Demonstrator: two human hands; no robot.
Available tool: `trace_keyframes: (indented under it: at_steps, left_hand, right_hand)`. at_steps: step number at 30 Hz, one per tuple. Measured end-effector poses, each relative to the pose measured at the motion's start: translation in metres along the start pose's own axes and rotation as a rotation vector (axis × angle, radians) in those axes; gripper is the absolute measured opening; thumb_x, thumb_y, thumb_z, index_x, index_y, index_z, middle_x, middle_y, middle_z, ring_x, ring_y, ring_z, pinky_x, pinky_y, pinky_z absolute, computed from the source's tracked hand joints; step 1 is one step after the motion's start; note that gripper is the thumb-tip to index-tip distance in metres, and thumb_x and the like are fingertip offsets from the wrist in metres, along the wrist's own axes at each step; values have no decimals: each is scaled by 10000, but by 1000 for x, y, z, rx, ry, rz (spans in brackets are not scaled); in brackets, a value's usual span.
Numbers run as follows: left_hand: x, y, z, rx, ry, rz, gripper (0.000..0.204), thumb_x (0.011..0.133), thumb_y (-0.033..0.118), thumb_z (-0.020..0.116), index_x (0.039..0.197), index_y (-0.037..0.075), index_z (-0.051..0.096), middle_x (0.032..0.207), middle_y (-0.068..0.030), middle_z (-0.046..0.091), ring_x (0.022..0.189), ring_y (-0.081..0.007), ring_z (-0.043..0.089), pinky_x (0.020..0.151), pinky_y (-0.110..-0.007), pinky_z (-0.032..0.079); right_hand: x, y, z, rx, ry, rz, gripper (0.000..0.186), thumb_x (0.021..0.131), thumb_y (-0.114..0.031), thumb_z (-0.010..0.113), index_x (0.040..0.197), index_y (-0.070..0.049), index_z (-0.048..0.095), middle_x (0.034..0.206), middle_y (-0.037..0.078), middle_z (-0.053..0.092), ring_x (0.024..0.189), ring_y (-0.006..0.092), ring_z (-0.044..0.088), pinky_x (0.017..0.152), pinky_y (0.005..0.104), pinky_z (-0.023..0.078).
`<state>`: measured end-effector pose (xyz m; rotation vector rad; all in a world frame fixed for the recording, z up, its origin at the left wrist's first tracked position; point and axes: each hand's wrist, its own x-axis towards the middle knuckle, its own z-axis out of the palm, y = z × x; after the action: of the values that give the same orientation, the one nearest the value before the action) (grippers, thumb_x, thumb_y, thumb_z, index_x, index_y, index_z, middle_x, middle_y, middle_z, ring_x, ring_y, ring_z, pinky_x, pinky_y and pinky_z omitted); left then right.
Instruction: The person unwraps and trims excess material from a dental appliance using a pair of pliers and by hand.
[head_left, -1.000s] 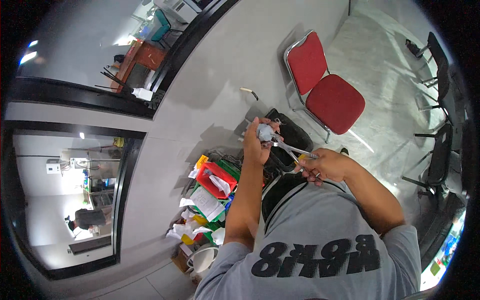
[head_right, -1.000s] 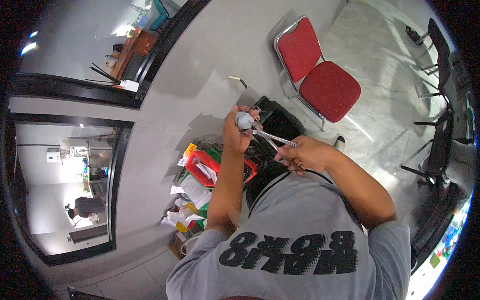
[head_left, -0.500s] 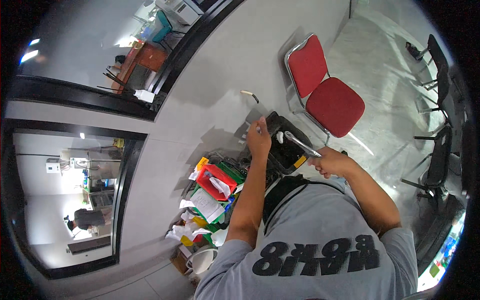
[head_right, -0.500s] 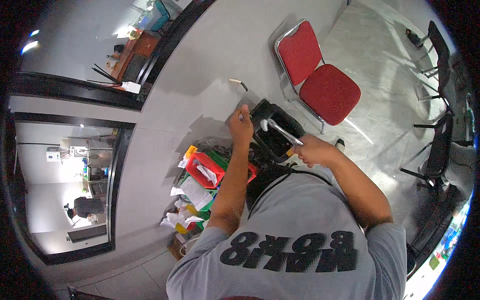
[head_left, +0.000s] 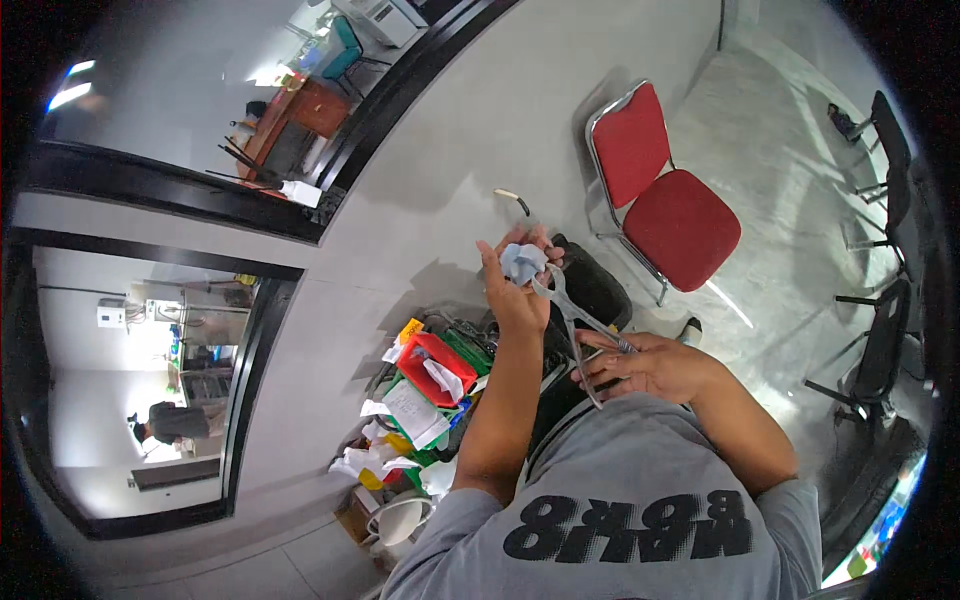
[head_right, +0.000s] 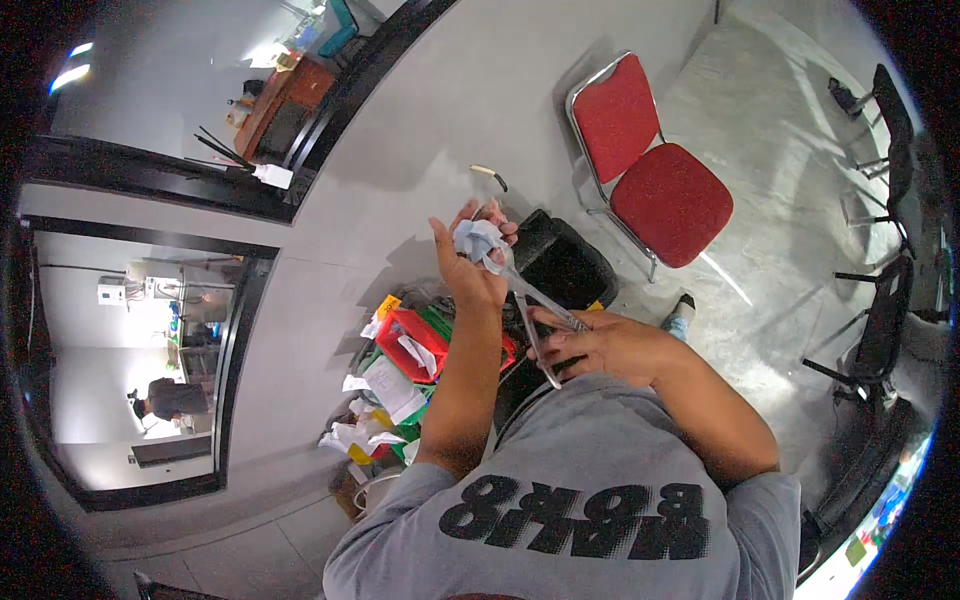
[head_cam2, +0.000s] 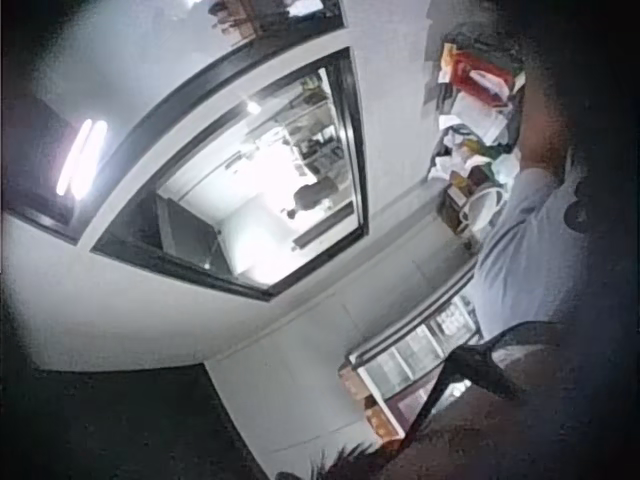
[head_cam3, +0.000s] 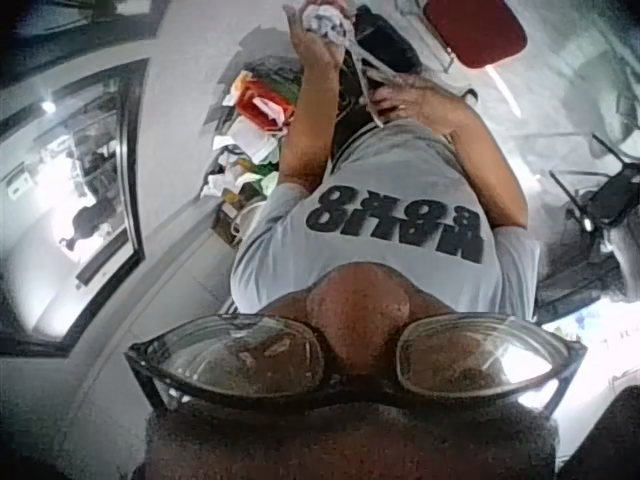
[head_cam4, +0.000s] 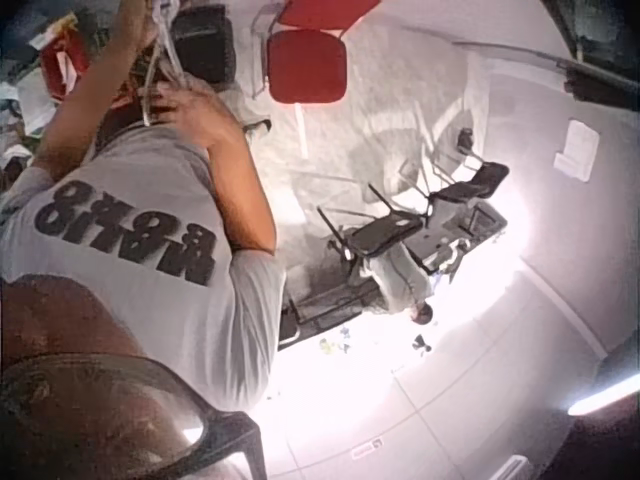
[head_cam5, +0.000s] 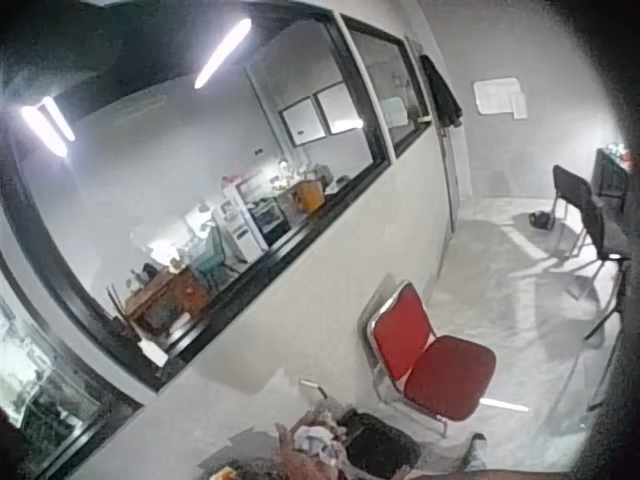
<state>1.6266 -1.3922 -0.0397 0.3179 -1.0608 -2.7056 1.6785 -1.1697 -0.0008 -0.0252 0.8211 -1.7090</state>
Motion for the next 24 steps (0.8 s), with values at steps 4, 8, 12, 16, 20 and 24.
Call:
trace_keyframes:
  at_steps: [4, 8, 12, 16, 20, 24]
  left_hand:
    - [-1, 6, 6, -141, -97, 17, 601, 987, 590, 427, 962, 28, 639, 943, -167, 656, 763, -305, 645, 729, -428, 533]
    - [-7, 6, 5, -149, -57, 13, 537, 987, 519, 465, 909, 21, 647, 923, -173, 665, 770, -307, 647, 719, -445, 550]
    - [-6, 4, -1, 11, -140, 101, 444, 961, 399, 534, 860, -19, 645, 879, -207, 675, 792, -319, 664, 685, -462, 576]
    - [15, -4, -39, 324, 22, 236, 435, 941, 353, 570, 859, -68, 643, 833, -226, 672, 680, -339, 666, 653, -436, 582]
    - [15, 11, -30, 548, -24, 389, 474, 956, 366, 534, 894, -92, 644, 826, -221, 681, 602, -342, 653, 623, -408, 579]
    - [13, 27, -26, 151, 8, 145, 505, 989, 396, 454, 1004, -75, 635, 1045, -268, 669, 781, -374, 676, 733, -441, 570]
  right_hand:
    - [-2, -3, 2, 130, -57, -25, 590, 983, -186, 583, 1504, -35, 353, 1275, 203, 602, 1128, 274, 614, 938, 402, 503]
    - [-7, -17, 5, 181, -72, 27, 542, 979, -164, 585, 1482, -60, 410, 1135, 135, 656, 1056, 243, 638, 878, 374, 529]
    - [-10, -21, 5, 175, -51, 47, 444, 977, -175, 589, 1392, -42, 502, 994, 96, 646, 934, 220, 651, 790, 370, 543]
    - [-4, -10, -5, 160, -28, 62, 307, 968, -183, 607, 1226, -19, 577, 860, 55, 583, 766, 179, 596, 644, 338, 499]
    - [-10, 1, -7, 44, -17, 28, 294, 965, -162, 607, 1207, 0, 560, 848, 65, 559, 728, 163, 549, 604, 328, 457]
    - [-11, 0, -3, -190, 233, 34, 338, 961, -185, 618, 1253, -27, 557, 893, 58, 595, 821, 152, 580, 686, 303, 464]
